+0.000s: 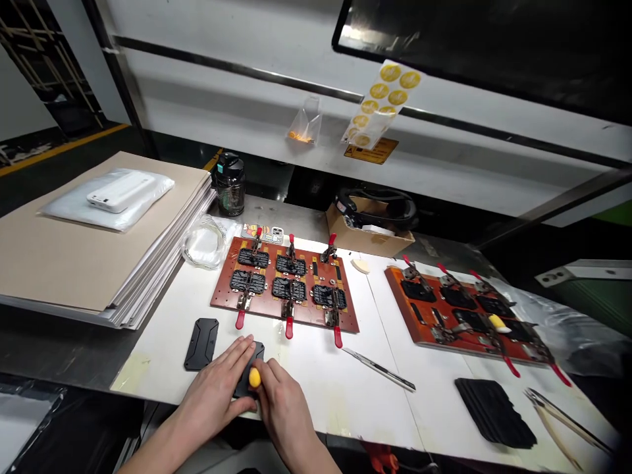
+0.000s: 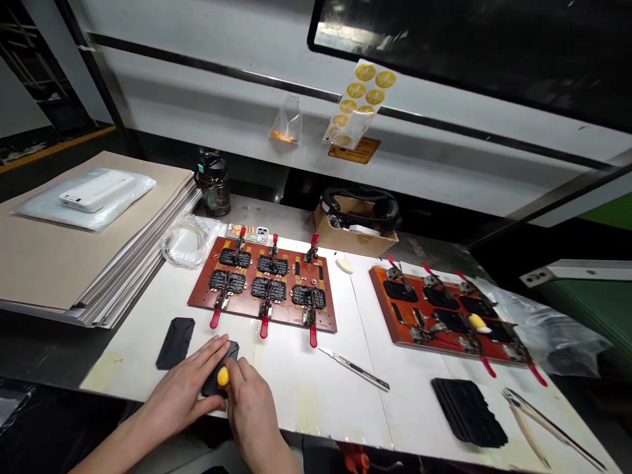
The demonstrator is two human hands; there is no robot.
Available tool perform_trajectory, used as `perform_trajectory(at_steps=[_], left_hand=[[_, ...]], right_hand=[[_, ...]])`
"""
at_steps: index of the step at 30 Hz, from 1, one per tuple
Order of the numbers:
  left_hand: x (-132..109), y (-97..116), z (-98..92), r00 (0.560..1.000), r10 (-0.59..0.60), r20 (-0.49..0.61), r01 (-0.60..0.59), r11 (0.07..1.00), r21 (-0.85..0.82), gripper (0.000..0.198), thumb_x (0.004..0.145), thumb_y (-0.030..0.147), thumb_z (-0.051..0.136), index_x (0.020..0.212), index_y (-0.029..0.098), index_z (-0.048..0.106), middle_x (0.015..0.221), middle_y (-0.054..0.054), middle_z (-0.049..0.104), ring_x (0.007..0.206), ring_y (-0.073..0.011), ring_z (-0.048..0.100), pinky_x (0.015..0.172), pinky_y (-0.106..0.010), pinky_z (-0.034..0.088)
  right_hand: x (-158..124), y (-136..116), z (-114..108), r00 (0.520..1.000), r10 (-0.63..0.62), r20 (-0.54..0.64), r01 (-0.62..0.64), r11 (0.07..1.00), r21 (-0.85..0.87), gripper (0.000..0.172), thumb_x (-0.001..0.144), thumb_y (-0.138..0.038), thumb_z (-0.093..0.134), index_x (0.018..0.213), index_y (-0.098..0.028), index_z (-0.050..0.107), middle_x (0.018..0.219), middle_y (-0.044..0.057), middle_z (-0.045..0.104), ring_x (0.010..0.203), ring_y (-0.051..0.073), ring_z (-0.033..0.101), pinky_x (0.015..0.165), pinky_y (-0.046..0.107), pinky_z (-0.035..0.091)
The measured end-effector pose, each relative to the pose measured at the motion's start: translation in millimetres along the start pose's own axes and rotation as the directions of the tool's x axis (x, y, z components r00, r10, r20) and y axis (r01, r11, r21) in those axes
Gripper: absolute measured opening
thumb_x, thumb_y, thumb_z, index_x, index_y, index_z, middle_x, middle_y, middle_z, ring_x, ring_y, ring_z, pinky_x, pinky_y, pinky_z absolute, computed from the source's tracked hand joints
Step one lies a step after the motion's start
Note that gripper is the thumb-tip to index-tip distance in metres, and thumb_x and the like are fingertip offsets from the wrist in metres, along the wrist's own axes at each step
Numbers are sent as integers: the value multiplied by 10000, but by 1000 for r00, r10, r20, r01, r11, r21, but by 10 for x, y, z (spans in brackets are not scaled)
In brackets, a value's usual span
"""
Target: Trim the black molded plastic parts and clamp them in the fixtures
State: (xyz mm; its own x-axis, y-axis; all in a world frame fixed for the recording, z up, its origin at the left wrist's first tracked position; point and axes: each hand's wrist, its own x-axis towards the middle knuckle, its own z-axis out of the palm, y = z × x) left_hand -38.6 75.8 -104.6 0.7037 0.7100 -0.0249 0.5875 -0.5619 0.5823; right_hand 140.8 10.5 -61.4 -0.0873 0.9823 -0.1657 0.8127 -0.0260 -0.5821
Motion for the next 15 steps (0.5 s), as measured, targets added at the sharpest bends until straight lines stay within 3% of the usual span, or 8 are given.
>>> perform_trajectory(at_steps=[3,5,8,12,15], left_hand=[[-5,3,-16,1000,4,0,-4,1000,18,1023,771,279,760,1567,344,121,1632,-33,263,1478,-258,295,1173,-430,385],[-22,17,-31,1000,8,-6,-8,1000,19,1021,779,319,762,1569,341,116,1627,-43,275,1474,-268,304,1167,-435,392],[-66,39,-30,1000,16,-14,-15,1000,21,991,796,333,746,1568,350,125,1624,-41,282,1470,-280,309,1165,-451,393],[-111,45,4,1000,5,-18,-5,1000,8,990,784,320,751,1565,344,143,1622,-38,289,1467,-275,319,1163,-452,398],[-111,45,12,1000,-5,-10,5,1000,0,1008,762,290,764,1561,350,153,1622,-21,289,1467,-259,322,1169,-437,395]], right_hand=[[-160,63,-139,992,-22,127,11,996,93,214,841,-70,541,948,-235,626,871,0,608,728,160,607,636,229,422],[-255,106,-217,997,1,71,-15,981,191,208,878,-109,538,1004,-251,622,893,-5,614,766,155,613,678,226,439],[-253,101,-221,990,69,-125,-32,961,274,222,971,-204,475,1163,-256,574,962,20,615,848,166,606,764,248,460],[-34,20,-87,999,-29,-17,32,976,216,105,939,-220,548,1019,-235,614,881,8,592,746,160,587,662,234,450],[112,7,-46,998,-21,-55,30,986,162,168,953,-194,510,1086,-230,605,914,17,593,773,163,598,689,236,456]])
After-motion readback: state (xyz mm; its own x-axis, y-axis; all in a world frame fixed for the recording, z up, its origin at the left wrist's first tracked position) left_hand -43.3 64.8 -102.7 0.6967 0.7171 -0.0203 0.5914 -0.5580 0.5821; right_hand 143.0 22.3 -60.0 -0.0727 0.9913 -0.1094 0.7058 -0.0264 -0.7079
